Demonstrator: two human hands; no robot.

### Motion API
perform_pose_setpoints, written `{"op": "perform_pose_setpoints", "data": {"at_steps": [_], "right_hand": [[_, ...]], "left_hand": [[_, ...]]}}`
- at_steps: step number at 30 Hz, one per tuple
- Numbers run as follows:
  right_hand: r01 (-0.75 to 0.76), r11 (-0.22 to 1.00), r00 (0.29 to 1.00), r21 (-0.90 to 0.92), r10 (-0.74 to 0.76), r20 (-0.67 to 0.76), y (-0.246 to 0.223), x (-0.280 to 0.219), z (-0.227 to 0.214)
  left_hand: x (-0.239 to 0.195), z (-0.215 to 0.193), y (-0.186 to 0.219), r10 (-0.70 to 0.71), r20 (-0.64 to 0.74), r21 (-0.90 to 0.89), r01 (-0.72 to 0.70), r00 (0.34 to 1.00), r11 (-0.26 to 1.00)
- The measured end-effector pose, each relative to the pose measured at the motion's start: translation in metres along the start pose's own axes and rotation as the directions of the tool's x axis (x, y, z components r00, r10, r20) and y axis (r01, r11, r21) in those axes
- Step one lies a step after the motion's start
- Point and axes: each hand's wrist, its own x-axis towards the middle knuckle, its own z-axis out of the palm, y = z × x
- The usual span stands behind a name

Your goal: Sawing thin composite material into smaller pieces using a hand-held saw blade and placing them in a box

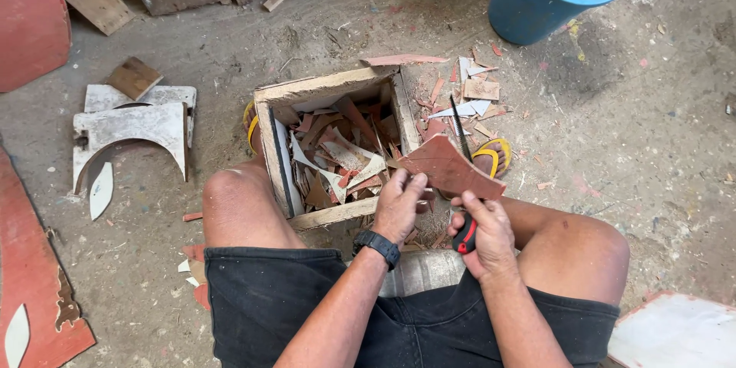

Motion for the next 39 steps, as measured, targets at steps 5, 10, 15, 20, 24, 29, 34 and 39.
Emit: {"op": "perform_pose_setpoints", "data": {"at_steps": [5,10,15,20,24,29,34,39], "right_hand": [[0.049,0.972,0.995,-0.228,-0.027,0.096,0.006,-0.012,0.019],[0.058,0.931,0.995,-0.359,-0.023,0.102,0.020,-0.013,0.018],[0.188,0.893,0.976,-0.408,-0.215,-0.021,-0.028,-0.041,0.049],[0.235,0.869,0.949,-0.434,-0.301,-0.089,-0.015,-0.014,0.033],[0.197,0.783,0.964,-0.591,-0.265,-0.030,-0.015,-0.014,0.032],[0.132,0.685,0.983,-0.717,-0.185,0.003,-0.010,-0.012,0.022],[0.091,0.622,0.992,-0.778,-0.121,0.019,-0.014,-0.009,0.028],[0.062,0.629,0.996,-0.775,-0.092,0.006,-0.020,-0.009,0.040]], "left_hand": [[0.002,-0.006,0.021,0.046,-0.050,-0.175,-0.054,0.998,0.983],[0.000,-0.010,0.031,0.047,-0.037,-0.348,-0.057,0.998,0.936],[0.000,-0.028,0.054,0.148,-0.142,0.036,-0.144,0.979,0.989],[0.041,-0.050,0.017,0.106,0.026,0.605,-0.100,0.994,0.790],[0.063,-0.043,-0.001,0.058,0.075,0.828,-0.095,0.995,0.553],[0.085,-0.039,-0.023,0.019,0.059,0.847,-0.060,0.998,0.528],[0.075,-0.024,-0.001,-0.024,-0.005,0.786,0.019,1.000,0.618],[0.074,-0.016,0.011,-0.065,-0.043,0.786,0.074,0.997,0.614]]}}
